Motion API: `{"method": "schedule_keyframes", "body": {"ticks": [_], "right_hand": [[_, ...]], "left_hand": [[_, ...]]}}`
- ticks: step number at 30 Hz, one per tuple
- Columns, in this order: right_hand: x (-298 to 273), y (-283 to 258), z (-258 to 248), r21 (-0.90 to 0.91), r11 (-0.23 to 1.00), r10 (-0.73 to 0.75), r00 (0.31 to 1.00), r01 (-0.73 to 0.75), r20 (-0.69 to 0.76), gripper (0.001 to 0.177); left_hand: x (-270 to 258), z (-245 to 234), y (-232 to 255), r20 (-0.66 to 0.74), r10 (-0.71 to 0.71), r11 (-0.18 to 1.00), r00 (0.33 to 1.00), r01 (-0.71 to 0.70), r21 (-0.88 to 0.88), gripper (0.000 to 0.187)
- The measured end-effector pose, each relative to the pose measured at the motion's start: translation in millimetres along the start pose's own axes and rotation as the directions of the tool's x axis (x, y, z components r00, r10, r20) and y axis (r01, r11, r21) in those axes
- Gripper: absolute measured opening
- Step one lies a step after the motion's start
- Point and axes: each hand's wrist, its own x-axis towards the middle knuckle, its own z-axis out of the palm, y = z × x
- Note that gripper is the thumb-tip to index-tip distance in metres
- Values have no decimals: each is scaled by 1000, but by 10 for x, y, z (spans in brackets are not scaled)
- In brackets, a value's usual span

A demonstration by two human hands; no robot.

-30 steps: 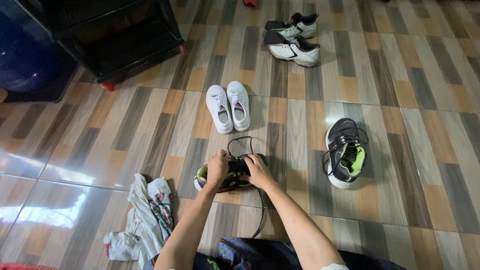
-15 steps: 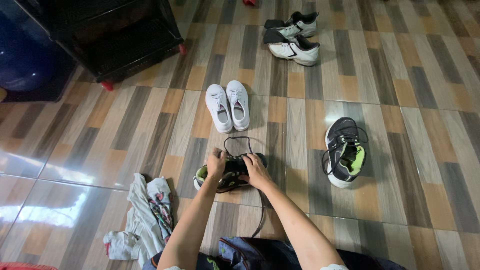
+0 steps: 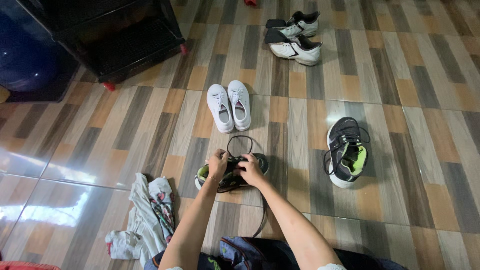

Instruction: The person sits on the floor and laces a pair of black sneakers with green accents. They thread the laces through the eyelets, tighten them, and tie a knot, then place the shoes next to other pairs on the floor.

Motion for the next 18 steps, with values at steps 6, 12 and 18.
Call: {"method": "schedule_keyframes", "body": {"ticks": [6,12,18], "right_hand": [[22,108,14,262,958,140,988,-120,-59,20],[23,21,-39,277,948,175,984,-157,-39,25],[77,72,-97,489,844,245,969,-220,13,28]], "left_hand": [[-77,-5,-86,81,35,947,996,-7,-322,24],[-98,-6,-148,132,0,923,991,50,-381,23],[-170,-135,-39,165,49,965,985,-3,-264,25]]}}
